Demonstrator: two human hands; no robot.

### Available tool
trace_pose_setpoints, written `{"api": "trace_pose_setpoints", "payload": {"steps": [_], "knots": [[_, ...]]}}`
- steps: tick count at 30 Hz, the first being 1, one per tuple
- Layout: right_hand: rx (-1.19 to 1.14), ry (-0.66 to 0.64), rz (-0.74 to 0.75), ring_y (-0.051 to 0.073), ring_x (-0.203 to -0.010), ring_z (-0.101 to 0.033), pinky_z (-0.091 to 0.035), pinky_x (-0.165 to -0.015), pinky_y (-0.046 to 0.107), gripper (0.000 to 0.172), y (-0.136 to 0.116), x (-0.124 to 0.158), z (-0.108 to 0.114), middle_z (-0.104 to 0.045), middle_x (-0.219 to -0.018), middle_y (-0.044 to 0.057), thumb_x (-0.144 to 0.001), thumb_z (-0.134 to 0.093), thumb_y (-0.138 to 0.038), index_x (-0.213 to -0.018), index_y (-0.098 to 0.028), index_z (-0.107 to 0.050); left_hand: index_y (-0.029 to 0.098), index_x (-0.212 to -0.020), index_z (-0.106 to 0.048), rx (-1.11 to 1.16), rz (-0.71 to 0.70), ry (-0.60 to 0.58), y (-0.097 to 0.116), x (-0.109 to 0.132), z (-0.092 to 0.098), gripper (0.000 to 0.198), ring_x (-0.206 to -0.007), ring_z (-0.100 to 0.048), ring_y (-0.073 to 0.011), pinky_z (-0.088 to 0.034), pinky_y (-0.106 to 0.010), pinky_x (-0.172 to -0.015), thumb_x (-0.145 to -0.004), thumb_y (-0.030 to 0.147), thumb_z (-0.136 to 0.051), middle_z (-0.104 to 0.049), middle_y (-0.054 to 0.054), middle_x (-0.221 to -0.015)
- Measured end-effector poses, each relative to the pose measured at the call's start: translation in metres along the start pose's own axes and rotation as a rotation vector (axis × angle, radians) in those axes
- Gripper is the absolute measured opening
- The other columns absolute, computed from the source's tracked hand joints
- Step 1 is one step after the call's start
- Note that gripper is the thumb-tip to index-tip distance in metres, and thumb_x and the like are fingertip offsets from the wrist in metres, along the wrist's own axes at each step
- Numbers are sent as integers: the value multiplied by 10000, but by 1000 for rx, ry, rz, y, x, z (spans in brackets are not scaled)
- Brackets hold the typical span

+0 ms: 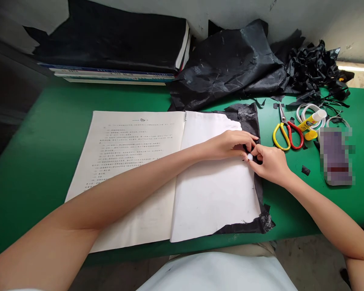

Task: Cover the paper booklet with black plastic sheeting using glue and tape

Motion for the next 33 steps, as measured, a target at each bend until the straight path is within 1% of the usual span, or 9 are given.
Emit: {"api": "trace_pose_setpoints", "payload": {"steps": [4,8,12,15,20,24,28,33], "knots": [[17,-31,16,96,-455,-338,-252,-501,233,231,-2,0,-1,-385,-486,-62,-781,-549,-436,-710,-226,-485,175,-836,-638,-7,-11,-7,2,-1,0,122,-1276,-608,-253,-518,-367,-1016,-839,259,-727,-732,-90,-998],[41,-35,50,100,-446,-353,-246,-502,232,185,-3,1,-1,-381,-485,-65,-782,-542,-402,-738,-228,-500,179,-836,-631,-24,-22,-12,3,-2,0,112,-1252,-617,-245,-514,-374,-1030,-850,256,-711,-729,-84,-987],[40,-52,47,100,-436,-343,-256,-507,232,266,-2,0,-3,-364,-465,-68,-827,-535,-475,-736,-227,-500,174,-837,-628,-35,-43,-25,6,-2,-1,99,-1237,-623,-242,-511,-379,-1042,-872,251,-680,-729,-90,-982],[38,-57,41,99,-431,-324,-254,-507,233,319,-1,0,-3,-335,-453,-73,-849,-519,-523,-731,-228,-488,177,-829,-633,-31,-40,-26,6,-2,-1,82,-1262,-610,-245,-511,-380,-1039,-880,233,-663,-736,-93,-986],[8,-58,58,91,-442,-272,-248,-505,232,293,-2,0,-1,-308,-467,-83,-819,-532,-498,-728,-225,-474,179,-834,-654,-21,-14,-42,4,-3,-1,82,-1298,-590,-260,-503,-390,-1037,-860,246,-693,-747,-102,-1047],[-17,-73,58,92,-455,-284,-253,-506,232,259,-1,0,-1,-310,-481,-82,-791,-558,-457,-720,-226,-464,175,-836,-666,-17,-13,-51,3,-4,-1,97,-1298,-589,-264,-499,-390,-1032,-853,262,-706,-748,-108,-1078],[-32,-66,52,91,-455,-299,-251,-502,234,277,1,-1,1,-311,-487,-81,-794,-583,-455,-703,-229,-449,180,-849,-679,-27,-13,-59,3,-3,-1,75,-1303,-586,-260,-493,-388,-1031,-859,252,-697,-748,-100,-1090],[-50,-40,78,82,-446,-273,-236,-489,233,312,1,-1,1,-283,-478,-89,-797,-597,-468,-685,-228,-432,182,-847,-675,-36,-4,-69,4,-3,-1,68,-1307,-583,-258,-490,-389,-1035,-867,246,-688,-743,-92,-1118]]}}
Point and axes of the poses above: each hand's wrist, its own x-axis away from the middle knuckle, its own z-axis out of the back of the hand, y = z × x, the point moved 9 cm from there along -x, towards the middle knuckle
